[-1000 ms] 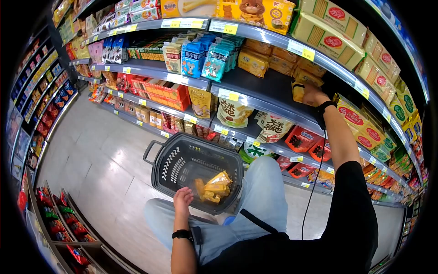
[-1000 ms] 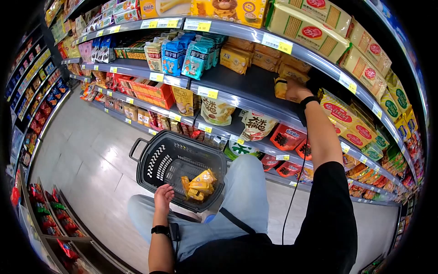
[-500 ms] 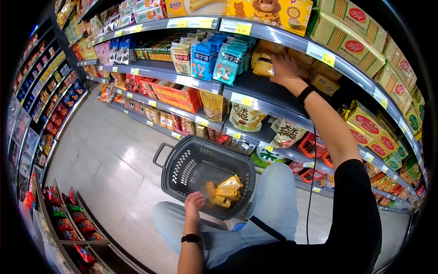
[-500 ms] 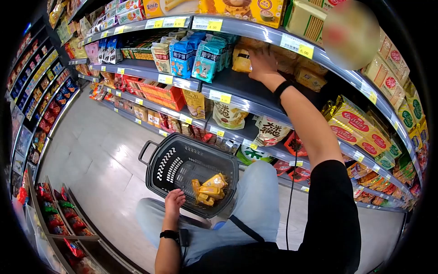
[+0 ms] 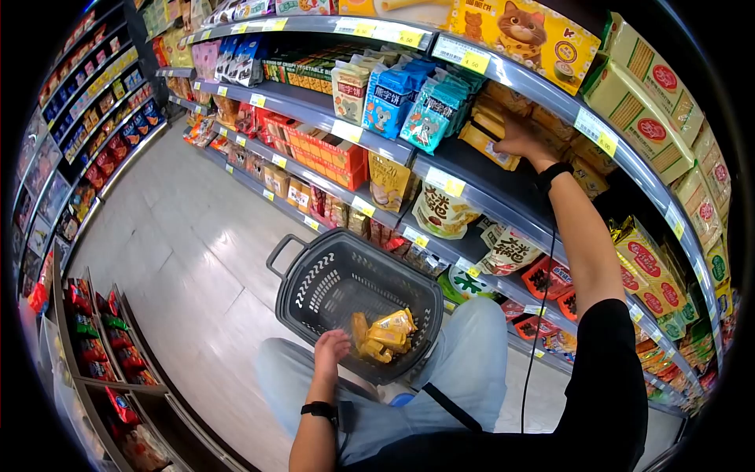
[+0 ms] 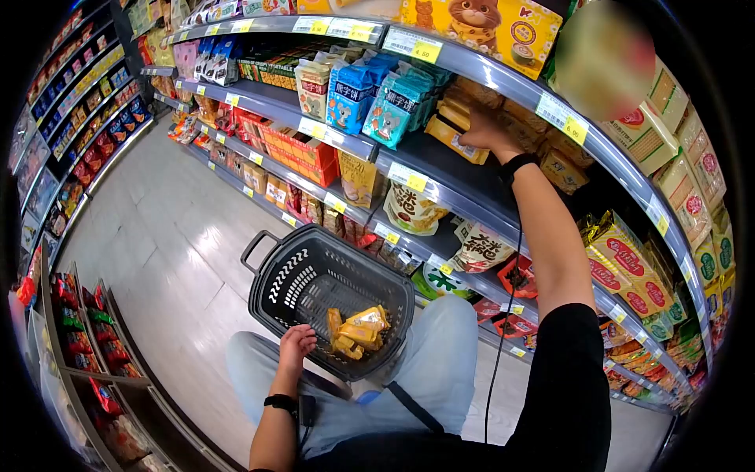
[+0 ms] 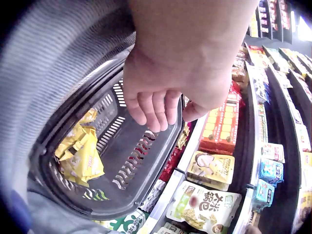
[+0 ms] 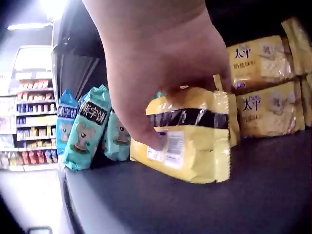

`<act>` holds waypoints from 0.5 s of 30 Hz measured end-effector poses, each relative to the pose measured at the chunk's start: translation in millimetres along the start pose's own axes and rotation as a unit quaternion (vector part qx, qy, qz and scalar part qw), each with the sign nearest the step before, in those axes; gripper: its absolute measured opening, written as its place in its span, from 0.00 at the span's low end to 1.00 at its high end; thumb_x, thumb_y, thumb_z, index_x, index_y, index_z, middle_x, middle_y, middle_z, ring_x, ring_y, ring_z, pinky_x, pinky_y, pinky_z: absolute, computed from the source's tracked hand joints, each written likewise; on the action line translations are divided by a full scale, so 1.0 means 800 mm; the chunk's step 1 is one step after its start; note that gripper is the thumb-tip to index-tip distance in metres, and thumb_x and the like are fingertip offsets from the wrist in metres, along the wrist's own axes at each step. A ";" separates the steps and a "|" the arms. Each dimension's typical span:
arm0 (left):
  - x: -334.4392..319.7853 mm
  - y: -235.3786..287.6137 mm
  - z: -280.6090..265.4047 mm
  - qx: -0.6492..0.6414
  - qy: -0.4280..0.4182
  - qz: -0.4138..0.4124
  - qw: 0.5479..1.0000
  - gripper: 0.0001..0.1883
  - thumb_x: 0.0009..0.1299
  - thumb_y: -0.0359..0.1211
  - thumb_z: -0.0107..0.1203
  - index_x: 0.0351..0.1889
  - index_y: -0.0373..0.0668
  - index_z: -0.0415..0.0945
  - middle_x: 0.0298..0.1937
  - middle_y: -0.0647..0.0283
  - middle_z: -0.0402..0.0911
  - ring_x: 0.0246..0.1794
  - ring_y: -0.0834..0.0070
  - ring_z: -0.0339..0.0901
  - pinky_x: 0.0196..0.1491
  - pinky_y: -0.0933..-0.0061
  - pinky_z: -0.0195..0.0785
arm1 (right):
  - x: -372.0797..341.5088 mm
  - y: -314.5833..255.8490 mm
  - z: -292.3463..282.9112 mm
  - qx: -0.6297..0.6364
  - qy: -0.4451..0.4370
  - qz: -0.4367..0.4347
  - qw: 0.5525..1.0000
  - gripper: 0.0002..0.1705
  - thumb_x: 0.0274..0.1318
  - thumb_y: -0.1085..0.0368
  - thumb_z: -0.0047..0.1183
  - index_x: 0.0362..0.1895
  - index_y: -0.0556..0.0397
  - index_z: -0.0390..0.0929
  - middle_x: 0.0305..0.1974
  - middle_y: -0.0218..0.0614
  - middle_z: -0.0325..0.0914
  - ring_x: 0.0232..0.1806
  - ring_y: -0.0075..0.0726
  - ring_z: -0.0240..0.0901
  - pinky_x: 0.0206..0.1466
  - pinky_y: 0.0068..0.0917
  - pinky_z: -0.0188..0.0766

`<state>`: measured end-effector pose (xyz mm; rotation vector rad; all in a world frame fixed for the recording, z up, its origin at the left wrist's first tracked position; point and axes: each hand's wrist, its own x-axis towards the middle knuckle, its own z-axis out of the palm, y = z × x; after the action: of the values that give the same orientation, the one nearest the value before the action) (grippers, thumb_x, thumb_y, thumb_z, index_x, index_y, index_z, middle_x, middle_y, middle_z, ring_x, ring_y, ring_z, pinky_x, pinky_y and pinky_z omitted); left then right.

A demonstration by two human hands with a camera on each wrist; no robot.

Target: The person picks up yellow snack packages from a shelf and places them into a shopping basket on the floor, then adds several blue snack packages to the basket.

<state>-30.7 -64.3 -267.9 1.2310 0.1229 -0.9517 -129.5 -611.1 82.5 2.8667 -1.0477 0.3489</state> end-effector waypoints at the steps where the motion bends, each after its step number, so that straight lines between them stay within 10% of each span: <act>1: 0.001 0.001 0.002 0.000 -0.005 0.002 1.000 0.11 0.69 0.33 0.47 0.45 0.40 0.76 0.36 0.63 0.82 0.31 0.76 0.80 0.36 0.75 0.75 | 0.002 0.004 0.005 -0.001 -0.001 -0.001 1.000 0.50 0.31 0.53 0.64 0.63 0.61 0.64 0.58 0.60 0.70 0.62 0.57 0.67 0.62 0.37 0.66; 4: 0.011 -0.005 -0.001 0.010 -0.020 0.002 1.000 0.11 0.70 0.33 0.47 0.45 0.41 0.76 0.37 0.64 0.82 0.31 0.77 0.79 0.37 0.76 0.75 | -0.013 -0.015 -0.008 -0.006 -0.054 0.027 0.998 0.38 0.30 0.51 0.68 0.48 0.61 0.77 0.39 0.53 0.79 0.44 0.52 0.77 0.49 0.35 0.73; 15: 0.000 -0.003 -0.009 0.010 -0.024 0.034 0.999 0.10 0.72 0.36 0.47 0.46 0.44 0.75 0.39 0.67 0.81 0.35 0.79 0.77 0.39 0.76 0.70 | -0.143 -0.063 -0.036 0.294 0.063 -0.047 0.953 0.45 0.43 0.65 0.66 0.66 0.58 0.59 0.50 0.45 0.74 0.48 0.35 0.75 0.51 0.28 0.73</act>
<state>-29.7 -58.2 -272.7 1.2219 0.0343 -0.9242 -187.2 -496.7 84.3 3.3188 -0.8964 0.9717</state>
